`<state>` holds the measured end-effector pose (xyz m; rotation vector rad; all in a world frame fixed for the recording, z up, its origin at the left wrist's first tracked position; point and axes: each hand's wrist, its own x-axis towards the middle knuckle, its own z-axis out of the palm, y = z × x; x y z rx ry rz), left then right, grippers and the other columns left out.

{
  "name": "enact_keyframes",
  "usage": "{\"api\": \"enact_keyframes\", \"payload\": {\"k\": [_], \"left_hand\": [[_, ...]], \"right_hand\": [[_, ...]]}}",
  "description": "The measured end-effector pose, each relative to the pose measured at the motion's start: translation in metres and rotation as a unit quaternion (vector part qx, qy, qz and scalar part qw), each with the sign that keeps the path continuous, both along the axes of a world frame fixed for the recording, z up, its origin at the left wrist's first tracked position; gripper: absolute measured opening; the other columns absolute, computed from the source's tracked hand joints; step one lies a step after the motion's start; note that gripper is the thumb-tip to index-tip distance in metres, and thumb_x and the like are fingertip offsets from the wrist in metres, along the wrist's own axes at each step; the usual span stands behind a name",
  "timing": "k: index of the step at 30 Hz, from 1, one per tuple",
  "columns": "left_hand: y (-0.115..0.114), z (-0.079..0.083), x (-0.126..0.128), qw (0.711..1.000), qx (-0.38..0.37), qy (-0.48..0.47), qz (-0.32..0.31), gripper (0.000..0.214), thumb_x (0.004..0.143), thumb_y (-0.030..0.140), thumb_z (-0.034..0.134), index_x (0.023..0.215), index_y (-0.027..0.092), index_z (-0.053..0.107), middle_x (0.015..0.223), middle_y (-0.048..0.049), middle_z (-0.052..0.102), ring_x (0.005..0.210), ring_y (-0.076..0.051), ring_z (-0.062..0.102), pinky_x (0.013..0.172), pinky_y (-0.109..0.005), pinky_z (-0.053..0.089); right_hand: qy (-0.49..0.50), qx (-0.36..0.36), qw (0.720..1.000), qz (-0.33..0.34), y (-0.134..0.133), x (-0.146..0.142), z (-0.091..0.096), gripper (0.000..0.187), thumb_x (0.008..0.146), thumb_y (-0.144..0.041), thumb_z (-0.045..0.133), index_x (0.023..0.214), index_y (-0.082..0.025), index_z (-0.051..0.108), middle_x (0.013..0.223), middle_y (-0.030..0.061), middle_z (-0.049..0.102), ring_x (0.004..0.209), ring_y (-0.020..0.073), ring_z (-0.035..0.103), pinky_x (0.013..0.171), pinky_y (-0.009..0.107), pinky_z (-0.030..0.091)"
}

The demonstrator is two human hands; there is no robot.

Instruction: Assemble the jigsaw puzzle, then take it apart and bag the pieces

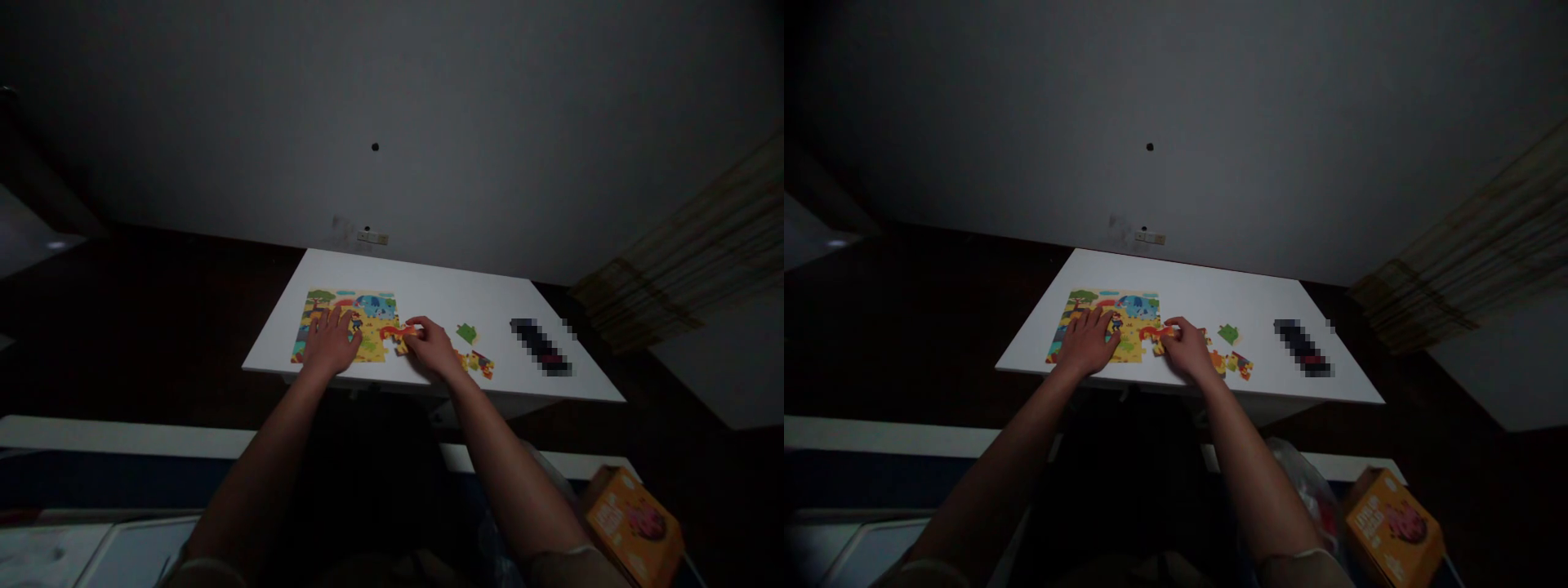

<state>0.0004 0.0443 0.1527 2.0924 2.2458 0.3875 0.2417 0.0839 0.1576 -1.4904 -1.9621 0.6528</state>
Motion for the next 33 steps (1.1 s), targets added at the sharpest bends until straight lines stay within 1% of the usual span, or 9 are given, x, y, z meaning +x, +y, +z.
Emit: {"api": "enact_keyframes", "payload": {"k": [3,9,13,16,20,23,26,30,33], "left_hand": [[0.000,0.000,0.000,1.000,-0.001,0.000,-0.002,0.060,0.101,0.054,0.031,0.152,0.026,0.042,0.164,-0.0081,0.034,0.154,-0.032,0.024,0.125,-0.053,0.016],[-0.001,0.001,0.000,1.000,-0.010,-0.008,0.002,0.061,0.100,0.054,0.032,0.154,0.027,0.040,0.166,-0.0064,0.030,0.154,-0.031,0.023,0.125,-0.053,0.016],[-0.002,0.001,0.000,1.000,-0.005,-0.017,0.003,0.059,0.100,0.053,0.033,0.153,0.028,0.041,0.165,-0.0059,0.033,0.154,-0.031,0.023,0.125,-0.053,0.016],[-0.001,0.000,0.000,1.000,-0.005,-0.014,0.001,0.060,0.100,0.053,0.032,0.153,0.027,0.041,0.165,-0.0063,0.033,0.154,-0.031,0.023,0.125,-0.053,0.016],[-0.001,0.001,0.000,1.000,-0.006,-0.006,0.002,0.062,0.100,0.055,0.031,0.154,0.025,0.040,0.165,-0.0080,0.033,0.154,-0.033,0.024,0.125,-0.053,0.016],[-0.001,0.003,0.001,1.000,-0.009,0.000,-0.001,0.061,0.100,0.054,0.031,0.154,0.026,0.040,0.165,-0.0067,0.032,0.154,-0.032,0.023,0.125,-0.053,0.016],[-0.001,0.005,0.002,1.000,-0.011,0.001,-0.002,0.060,0.100,0.053,0.029,0.154,0.027,0.040,0.166,-0.0058,0.031,0.154,-0.032,0.023,0.125,-0.053,0.016],[0.001,0.005,0.000,1.000,-0.018,0.010,-0.010,0.063,0.100,0.055,0.027,0.154,0.026,0.039,0.166,-0.0068,0.030,0.153,-0.033,0.024,0.124,-0.054,0.018],[0.003,0.003,0.000,0.999,-0.021,0.019,-0.016,0.064,0.100,0.056,0.025,0.155,0.025,0.038,0.167,-0.0074,0.029,0.153,-0.034,0.024,0.124,-0.054,0.019]], "right_hand": [[0.045,-0.042,0.998,-0.006,-0.007,-0.011,-0.004,0.035,0.082,-0.034,0.061,0.112,-0.020,0.068,0.079,0.0035,0.071,0.067,0.0180,0.062,0.063,0.029,0.044],[-0.035,-0.003,0.999,0.012,-0.011,-0.020,-0.001,0.026,0.080,-0.035,0.067,0.102,-0.021,0.072,0.093,0.0085,0.072,0.080,0.0224,0.064,0.071,0.032,0.046],[-0.101,0.023,0.994,0.017,-0.013,-0.022,0.001,0.027,0.084,-0.036,0.066,0.103,-0.019,0.074,0.095,0.0121,0.069,0.083,0.0245,0.062,0.076,0.036,0.046],[-0.132,0.040,0.990,0.018,-0.014,-0.023,0.000,0.030,0.086,-0.037,0.065,0.106,-0.017,0.075,0.098,0.0146,0.065,0.086,0.0258,0.061,0.081,0.039,0.047],[-0.129,0.053,0.989,0.040,-0.018,-0.023,0.000,0.030,0.089,-0.035,0.063,0.112,-0.019,0.076,0.101,0.0144,0.061,0.090,0.0253,0.060,0.087,0.038,0.047],[-0.131,0.061,0.987,0.063,-0.024,-0.024,-0.002,0.027,0.095,-0.032,0.056,0.108,-0.020,0.077,0.099,0.0128,0.060,0.093,0.0239,0.059,0.088,0.036,0.047],[-0.134,0.067,0.987,0.066,-0.030,-0.025,-0.003,0.028,0.098,-0.031,0.052,0.108,-0.020,0.076,0.102,0.0127,0.060,0.094,0.0229,0.059,0.087,0.035,0.046],[-0.096,0.065,0.990,0.077,-0.029,-0.016,0.002,0.032,0.099,-0.033,0.051,0.120,-0.022,0.072,0.106,0.0125,0.062,0.096,0.0226,0.060,0.091,0.035,0.047],[-0.068,0.085,0.993,0.042,-0.021,0.011,0.010,0.035,0.100,-0.031,0.049,0.126,-0.019,0.069,0.110,0.0135,0.065,0.101,0.0234,0.061,0.094,0.037,0.046]]}}
